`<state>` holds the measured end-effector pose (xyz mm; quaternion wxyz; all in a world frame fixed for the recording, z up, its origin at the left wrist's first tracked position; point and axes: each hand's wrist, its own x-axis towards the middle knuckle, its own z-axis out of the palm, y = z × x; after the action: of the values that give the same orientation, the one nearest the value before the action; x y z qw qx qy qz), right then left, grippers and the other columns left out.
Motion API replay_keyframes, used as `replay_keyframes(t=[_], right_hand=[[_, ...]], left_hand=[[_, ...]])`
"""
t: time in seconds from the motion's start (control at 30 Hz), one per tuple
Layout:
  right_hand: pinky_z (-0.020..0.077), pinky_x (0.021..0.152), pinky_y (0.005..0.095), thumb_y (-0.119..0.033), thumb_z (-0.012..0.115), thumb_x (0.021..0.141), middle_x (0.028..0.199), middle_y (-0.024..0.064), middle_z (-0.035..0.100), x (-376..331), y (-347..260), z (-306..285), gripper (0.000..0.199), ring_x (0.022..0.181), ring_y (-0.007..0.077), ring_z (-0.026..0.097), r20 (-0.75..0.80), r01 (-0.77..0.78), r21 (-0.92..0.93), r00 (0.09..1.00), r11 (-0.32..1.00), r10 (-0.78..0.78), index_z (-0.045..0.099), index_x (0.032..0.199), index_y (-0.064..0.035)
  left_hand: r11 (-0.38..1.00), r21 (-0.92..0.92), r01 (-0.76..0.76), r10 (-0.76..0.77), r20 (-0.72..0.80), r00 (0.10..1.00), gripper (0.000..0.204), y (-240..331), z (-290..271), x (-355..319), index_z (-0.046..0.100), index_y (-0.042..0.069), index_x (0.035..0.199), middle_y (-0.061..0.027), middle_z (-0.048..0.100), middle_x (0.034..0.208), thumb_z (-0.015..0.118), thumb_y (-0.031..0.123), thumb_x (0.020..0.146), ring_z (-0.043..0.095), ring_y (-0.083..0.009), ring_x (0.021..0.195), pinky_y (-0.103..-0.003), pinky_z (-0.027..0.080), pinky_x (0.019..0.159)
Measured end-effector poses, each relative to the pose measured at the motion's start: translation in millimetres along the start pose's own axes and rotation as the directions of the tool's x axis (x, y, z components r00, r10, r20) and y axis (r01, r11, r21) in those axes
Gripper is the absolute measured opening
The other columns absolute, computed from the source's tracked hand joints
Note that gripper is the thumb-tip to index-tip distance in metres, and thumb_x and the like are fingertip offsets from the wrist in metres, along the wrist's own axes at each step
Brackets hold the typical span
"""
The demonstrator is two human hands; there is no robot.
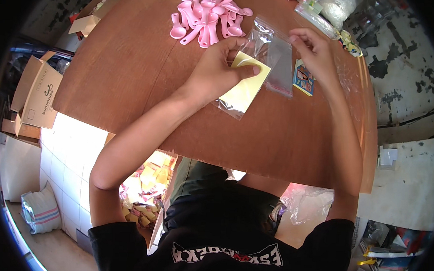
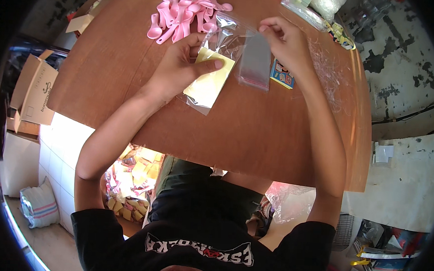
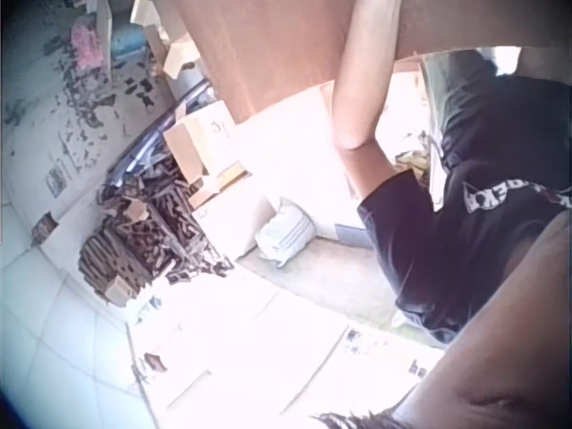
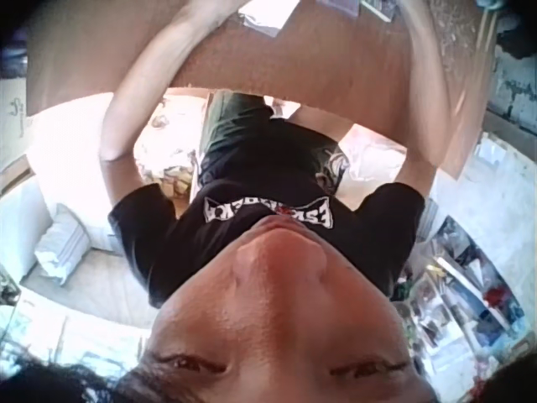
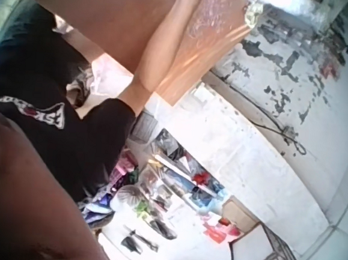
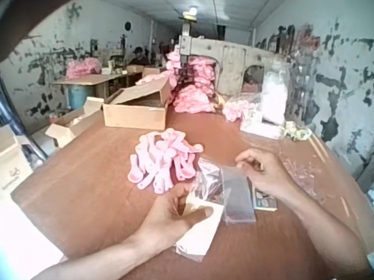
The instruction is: The person repeatedly places a yellow sticky note and a pink plastic spoon into small clear plastic bags on a wooden table. The person seals each bag and sets it aside, continuing the same sequence throughout the clip.
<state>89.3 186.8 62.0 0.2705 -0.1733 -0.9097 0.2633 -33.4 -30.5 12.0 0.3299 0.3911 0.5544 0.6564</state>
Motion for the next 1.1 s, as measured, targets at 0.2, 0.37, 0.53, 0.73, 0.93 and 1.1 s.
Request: replay_keyframes(t=[0.2,0.37,0.53,0.73,0.93,1.1], right_hand=[[0.0488,0.081,0.0281,-0.011,0.058,0.091,0.096,0.0069,0.058,81,16,70,0.021,0.089,0.0159,0.06,0.301,0.215,0.098,0.924,0.972,-0.235,0.072,0.107,-0.0058],[0.0463,0.081,0.0282,-0.011,0.06,0.087,0.093,0.0072,0.056,108,60,107,0.018,0.092,0.0166,0.056,0.225,0.339,0.333,0.878,0.88,-0.423,0.073,0.097,-0.0044],[0.0471,0.082,0.0347,-0.008,0.067,0.081,0.092,0.0095,0.061,111,61,104,0.02,0.09,0.0262,0.056,0.185,0.701,-0.104,0.711,0.705,-0.679,0.071,0.101,-0.0043],[0.049,0.066,0.0265,-0.017,0.057,0.098,0.091,0.0059,0.061,53,19,49,0.022,0.07,0.0135,0.06,-0.056,0.105,0.387,0.994,0.916,-0.091,0.063,0.112,-0.0009],[0.0438,0.062,0.0224,-0.015,0.053,0.1,0.083,-0.0001,0.059,-13,-21,-26,0.032,0.069,0.0061,0.054,-0.088,-0.138,0.61,0.967,0.78,0.239,0.059,0.129,-0.0028],[0.0399,0.061,0.0201,-0.016,0.06,0.097,0.083,-0.0039,0.058,-58,-50,-49,0.035,0.067,0.0039,0.049,-0.036,-0.104,0.426,0.991,0.899,0.132,0.06,0.13,-0.0027]], left_hand=[[0.998,-0.042,-0.056,0.057,0.028,0.998,0.042,0,6,-3,0.052,0.0,0.125,-0.0064,0.069,0.104,0.069,-0.003,0.087,0.065,-0.0097,0.093,-0.026,0.052,0.082],[0.999,-0.016,-0.034,0.034,0.051,0.998,0.041,5,11,-2,0.052,-0.001,0.124,-0.0075,0.068,0.101,0.068,-0.005,0.087,0.065,-0.0091,0.088,-0.026,0.052,0.076],[0.996,-0.068,-0.066,0.07,0.06,0.996,0.043,5,10,-2,0.05,-0.002,0.126,-0.007,0.069,0.099,0.068,-0.005,0.087,0.065,-0.0087,0.087,-0.024,0.052,0.074],[0.992,-0.027,-0.12,0.12,0.023,0.992,0.046,4,8,-4,0.053,-0.002,0.126,-0.0087,0.069,0.094,0.072,0.002,0.085,0.063,-0.0107,0.08,-0.028,0.051,0.068],[0.983,0.104,-0.154,0.149,0.053,0.987,0.04,8,7,-4,0.052,-0.003,0.123,-0.0075,0.068,0.098,0.069,-0.002,0.087,0.064,-0.0093,0.085,-0.025,0.051,0.071],[0.965,0.17,-0.198,0.187,0.08,0.979,0.044,4,4,-4,0.053,-0.002,0.126,-0.0069,0.068,0.097,0.071,-0.001,0.086,0.064,-0.0091,0.083,-0.026,0.051,0.069]])
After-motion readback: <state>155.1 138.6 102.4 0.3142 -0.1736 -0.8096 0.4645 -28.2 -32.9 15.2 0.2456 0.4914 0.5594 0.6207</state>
